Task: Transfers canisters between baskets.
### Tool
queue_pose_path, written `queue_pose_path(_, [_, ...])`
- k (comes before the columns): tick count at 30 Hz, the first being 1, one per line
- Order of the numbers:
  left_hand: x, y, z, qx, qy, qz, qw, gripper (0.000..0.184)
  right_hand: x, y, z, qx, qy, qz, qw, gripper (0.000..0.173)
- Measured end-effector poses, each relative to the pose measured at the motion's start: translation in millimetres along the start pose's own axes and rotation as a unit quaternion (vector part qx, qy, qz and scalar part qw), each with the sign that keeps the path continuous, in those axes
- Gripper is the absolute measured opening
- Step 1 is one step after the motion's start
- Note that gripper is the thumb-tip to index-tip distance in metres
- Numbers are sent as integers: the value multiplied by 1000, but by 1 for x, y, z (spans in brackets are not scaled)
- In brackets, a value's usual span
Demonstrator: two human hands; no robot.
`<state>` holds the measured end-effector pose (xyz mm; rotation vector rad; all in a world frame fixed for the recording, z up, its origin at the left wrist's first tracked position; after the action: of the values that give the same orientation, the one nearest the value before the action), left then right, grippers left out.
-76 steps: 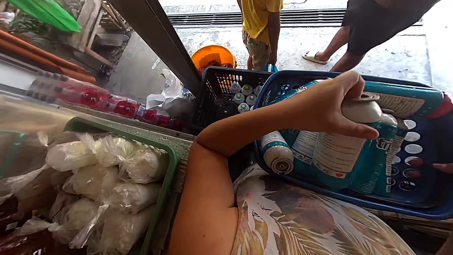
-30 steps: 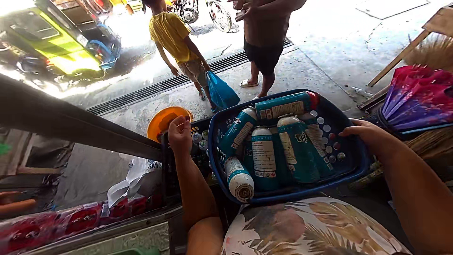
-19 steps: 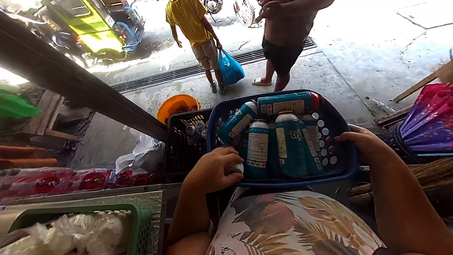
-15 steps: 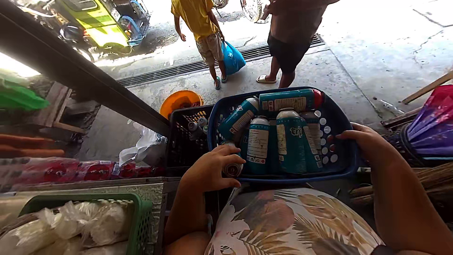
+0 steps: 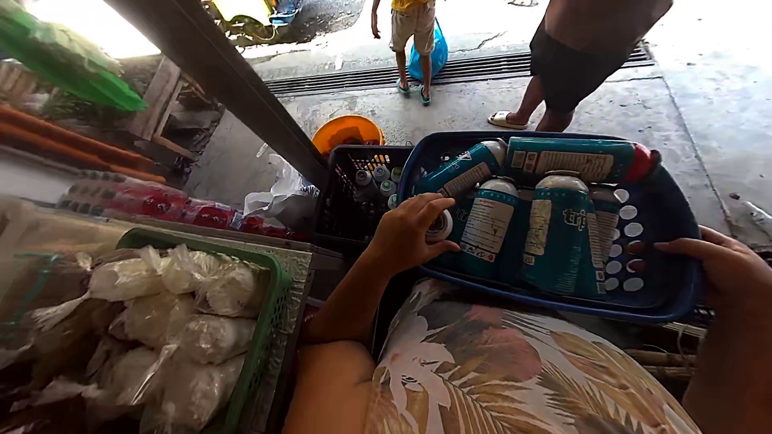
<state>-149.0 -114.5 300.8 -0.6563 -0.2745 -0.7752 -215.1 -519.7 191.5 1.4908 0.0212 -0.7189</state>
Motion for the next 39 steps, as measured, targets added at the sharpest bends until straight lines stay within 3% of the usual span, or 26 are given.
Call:
queue_pose_path(3, [-1,0,12,-49,-32,-26,998,47,2,-9,2,3,8,-15,1000,28])
queue_pose_path(5, [-6,12,48,-157,-123,-29,979,47,2,-10,0,6,10,-27,1000,27])
queue_pose_path(7, [-21,32,98,-240,-259,-27,935,47,4,-15,2,15,12,-41,999,27])
queue_pose_path(9, [-39,52,140,-195,-400,-5,895,43,5,-18,4,17,15,-47,999,27])
queue_pose_path(11, [-47,81,152,-49,-471,66,878,48,3,-17,2,23,10,-43,999,27])
queue_pose_path(13, [-38,136,130,57,-403,233,883,55,1,-14,-1,24,5,-43,999,25])
queue_pose_path(15, [-32,213,75,45,-237,420,875,59,0,-14,-2,26,5,-42,999,25])
queue_pose_path(16, [-37,250,41,19,-185,472,861,60,0,-15,-1,29,3,-42,999,26])
queue_pose_path(19, [-67,329,-53,-47,-146,538,829,62,-2,-13,-3,33,-7,-48,998,30])
queue_pose_path(23, [-93,374,-119,-73,-148,566,808,58,-9,-5,-6,-2,-48,-41,998,33])
queue_pose_path(28, [-101,391,-160,-87,-85,588,800,58,-14,2,-5,-15,-86,-38,995,32])
queue_pose_path(31, [-99,389,-157,-82,-95,599,790,79,-16,2,-5,-4,-88,-39,995,33])
queue_pose_path(33, [-90,379,-132,-64,-144,599,785,89,-17,0,-4,7,-96,-45,994,33])
queue_pose_path(36, [-58,334,-63,-43,-283,562,776,71,-19,1,-4,12,-102,-51,993,31])
queue_pose_path(37, [-40,311,-39,-67,-322,515,792,66,-20,2,-6,13,-106,-55,993,31])
queue_pose_path(39, [11,251,-1,-98,-329,364,866,52,-20,5,-8,18,-104,-55,993,31])
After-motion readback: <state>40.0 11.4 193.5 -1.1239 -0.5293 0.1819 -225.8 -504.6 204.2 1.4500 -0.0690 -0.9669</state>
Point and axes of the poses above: each hand's wrist, its own x-axis towards the middle knuckle, its own z-axis out of the back of the hand, y = z × x, the point moved 9 cm from there along x, towards the middle knuckle
